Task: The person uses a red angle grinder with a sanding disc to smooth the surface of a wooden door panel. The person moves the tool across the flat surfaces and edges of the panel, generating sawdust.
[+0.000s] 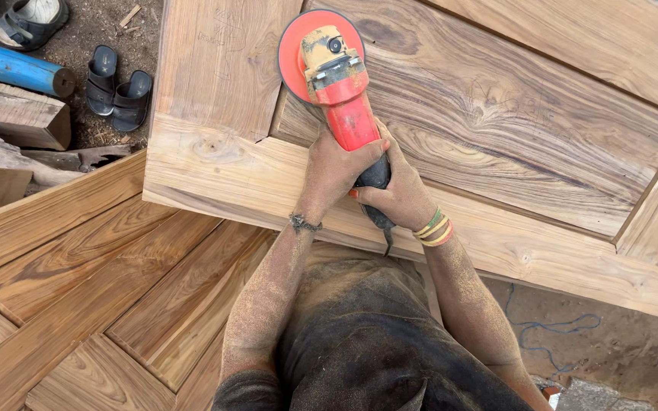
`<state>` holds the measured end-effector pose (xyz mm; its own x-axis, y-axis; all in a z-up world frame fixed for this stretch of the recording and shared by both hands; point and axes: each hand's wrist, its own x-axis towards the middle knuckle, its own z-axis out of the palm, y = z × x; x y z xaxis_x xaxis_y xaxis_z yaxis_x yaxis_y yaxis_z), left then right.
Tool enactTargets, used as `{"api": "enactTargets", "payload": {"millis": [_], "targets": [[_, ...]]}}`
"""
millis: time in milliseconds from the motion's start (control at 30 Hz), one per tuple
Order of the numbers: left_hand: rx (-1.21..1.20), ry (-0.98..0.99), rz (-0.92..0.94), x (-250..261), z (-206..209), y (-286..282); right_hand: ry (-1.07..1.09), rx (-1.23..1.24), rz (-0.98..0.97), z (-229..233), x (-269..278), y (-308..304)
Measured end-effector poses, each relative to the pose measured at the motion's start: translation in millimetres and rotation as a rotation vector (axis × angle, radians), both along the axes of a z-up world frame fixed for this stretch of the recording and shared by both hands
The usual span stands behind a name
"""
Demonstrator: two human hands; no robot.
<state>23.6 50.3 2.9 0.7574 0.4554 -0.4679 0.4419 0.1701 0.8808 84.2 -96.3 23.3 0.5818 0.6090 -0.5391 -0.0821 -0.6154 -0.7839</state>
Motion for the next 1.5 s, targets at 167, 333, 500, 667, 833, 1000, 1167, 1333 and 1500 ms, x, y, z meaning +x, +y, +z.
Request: {"api": "enactTargets", "payload": {"millis": [167, 333, 500, 667, 833, 1000, 1167, 1333, 1500], "targets": [[-0.022, 0.002, -0.109, 18.4, -3.2, -38.2, -0.038, -0.026, -0.058, 16.2, 6.2, -35.5], [0.004, -0.056, -0.217, 32.5, -3.0, -101.6, -0.024, 0.077, -0.141, 21.2, 8.8, -100.1], [0.016, -0.034, -0.345, 53.3, -9.0, -171.5, -0.101, 0.108, -0.193, 19.4, 11.9, -173.5], [-0.055, -0.013, -0.458, 74.5, -5.9, -237.5, 0.042, -0.010, -0.400, 29.0, 20.0, -233.7], [-0.020, -0.124, -0.477, 90.9, -6.5, -301.8, 0.101, 0.071, -0.521, 36.7, 24.0, -289.1], [-0.049, -0.037, -0.638, 106.7, -16.5, -365.6, 0.133, 0.059, -0.677, 25.9, 18.4, -351.5], [-0.041, -0.202, -0.652, 122.2, -36.3, -438.2, 0.044, 0.167, -0.831, 14.2, 7.3, -411.3], [0.005, -0.185, -0.760, 128.1, -48.1, -478.6, 0.025, 0.307, -0.919, 6.2, -5.7, -431.5], [0.011, -0.120, -0.821, 123.5, -47.9, -427.6, 0.086, 0.379, -0.901, 0.3, -9.0, -386.1]]}}
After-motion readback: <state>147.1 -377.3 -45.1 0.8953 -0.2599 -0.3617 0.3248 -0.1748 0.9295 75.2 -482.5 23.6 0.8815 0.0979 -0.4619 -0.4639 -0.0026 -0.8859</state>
